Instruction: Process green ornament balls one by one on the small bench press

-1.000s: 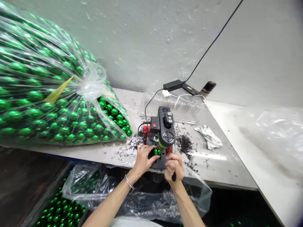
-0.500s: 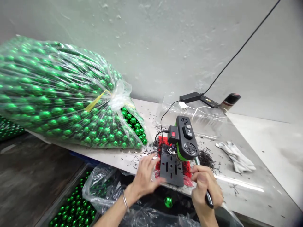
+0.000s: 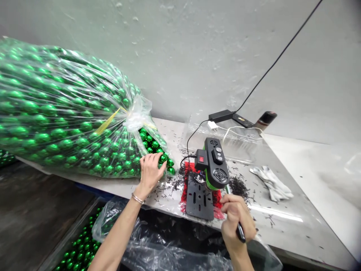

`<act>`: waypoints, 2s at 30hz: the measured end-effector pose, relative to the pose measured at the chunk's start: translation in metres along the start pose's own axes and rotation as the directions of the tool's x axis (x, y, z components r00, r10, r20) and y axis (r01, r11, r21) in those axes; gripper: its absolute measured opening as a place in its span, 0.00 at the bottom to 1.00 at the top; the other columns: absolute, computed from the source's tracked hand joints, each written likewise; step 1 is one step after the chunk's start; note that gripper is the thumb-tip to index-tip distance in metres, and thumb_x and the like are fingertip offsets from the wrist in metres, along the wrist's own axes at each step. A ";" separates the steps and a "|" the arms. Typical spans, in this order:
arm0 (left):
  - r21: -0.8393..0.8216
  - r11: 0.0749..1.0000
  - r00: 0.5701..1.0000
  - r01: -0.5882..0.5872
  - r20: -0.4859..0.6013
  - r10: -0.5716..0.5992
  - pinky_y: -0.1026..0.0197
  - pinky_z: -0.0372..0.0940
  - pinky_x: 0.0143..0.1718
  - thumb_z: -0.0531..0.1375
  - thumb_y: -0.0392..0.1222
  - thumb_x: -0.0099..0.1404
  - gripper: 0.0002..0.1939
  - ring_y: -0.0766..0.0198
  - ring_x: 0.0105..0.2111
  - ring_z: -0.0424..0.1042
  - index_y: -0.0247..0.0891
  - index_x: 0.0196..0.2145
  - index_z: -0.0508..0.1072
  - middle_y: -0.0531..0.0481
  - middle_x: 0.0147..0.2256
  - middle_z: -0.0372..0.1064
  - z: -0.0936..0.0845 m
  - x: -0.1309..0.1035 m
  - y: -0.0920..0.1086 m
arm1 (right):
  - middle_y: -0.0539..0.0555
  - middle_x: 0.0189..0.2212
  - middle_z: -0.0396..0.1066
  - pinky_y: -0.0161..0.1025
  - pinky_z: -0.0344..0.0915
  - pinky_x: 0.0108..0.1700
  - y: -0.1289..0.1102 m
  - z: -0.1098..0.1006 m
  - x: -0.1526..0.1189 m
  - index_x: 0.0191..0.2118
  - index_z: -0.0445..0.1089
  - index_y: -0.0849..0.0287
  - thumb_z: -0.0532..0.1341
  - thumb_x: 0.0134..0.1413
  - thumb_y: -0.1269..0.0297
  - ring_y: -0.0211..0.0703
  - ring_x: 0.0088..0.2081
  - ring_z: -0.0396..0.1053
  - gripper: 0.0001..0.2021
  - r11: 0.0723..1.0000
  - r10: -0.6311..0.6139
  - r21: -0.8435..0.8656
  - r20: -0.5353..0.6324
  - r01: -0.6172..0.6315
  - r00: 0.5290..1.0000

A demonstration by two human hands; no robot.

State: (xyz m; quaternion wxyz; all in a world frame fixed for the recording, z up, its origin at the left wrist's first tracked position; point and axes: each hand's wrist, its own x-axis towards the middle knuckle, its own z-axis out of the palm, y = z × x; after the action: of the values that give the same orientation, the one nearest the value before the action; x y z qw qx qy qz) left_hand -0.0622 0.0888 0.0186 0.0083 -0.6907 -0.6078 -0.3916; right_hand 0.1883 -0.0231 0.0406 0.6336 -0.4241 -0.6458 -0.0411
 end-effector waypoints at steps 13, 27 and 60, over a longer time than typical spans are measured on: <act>-0.607 -0.264 0.538 0.750 0.791 -0.292 0.63 0.74 0.38 0.65 0.44 0.63 0.11 0.63 0.35 0.78 0.36 0.41 0.77 0.44 0.37 0.79 0.030 -0.077 0.057 | 0.47 0.22 0.64 0.37 0.63 0.31 -0.004 -0.001 0.006 0.26 0.61 0.57 0.51 0.62 0.77 0.38 0.29 0.69 0.14 1.000 -0.015 -0.010 0.039 0.015 0.999; -0.511 0.826 0.880 0.238 0.474 0.040 0.50 0.70 0.50 0.65 0.43 0.64 0.17 0.52 0.46 0.77 0.41 0.50 0.75 0.43 0.47 0.78 0.061 -0.092 0.080 | 0.48 0.23 0.66 0.37 0.62 0.30 -0.016 -0.002 0.024 0.26 0.62 0.56 0.52 0.64 0.74 0.37 0.27 0.67 0.14 0.998 0.070 -0.002 0.016 -0.070 0.997; -0.334 0.932 0.930 -0.139 0.280 0.239 0.51 0.63 0.47 0.62 0.47 0.68 0.15 0.52 0.45 0.72 0.37 0.48 0.75 0.42 0.44 0.74 0.082 -0.102 0.077 | 0.51 0.28 0.68 0.44 0.67 0.39 0.032 0.013 -0.043 0.30 0.65 0.57 0.48 0.68 0.67 0.38 0.29 0.67 0.14 0.992 -0.121 -0.032 -0.040 0.120 0.992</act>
State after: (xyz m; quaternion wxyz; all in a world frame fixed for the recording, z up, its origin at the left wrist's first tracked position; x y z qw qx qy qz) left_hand 0.0509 0.0235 -0.0585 -0.1590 -0.7929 -0.4625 -0.3634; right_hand 0.1902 -0.0161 -0.0142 0.6372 -0.3925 -0.6561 -0.0977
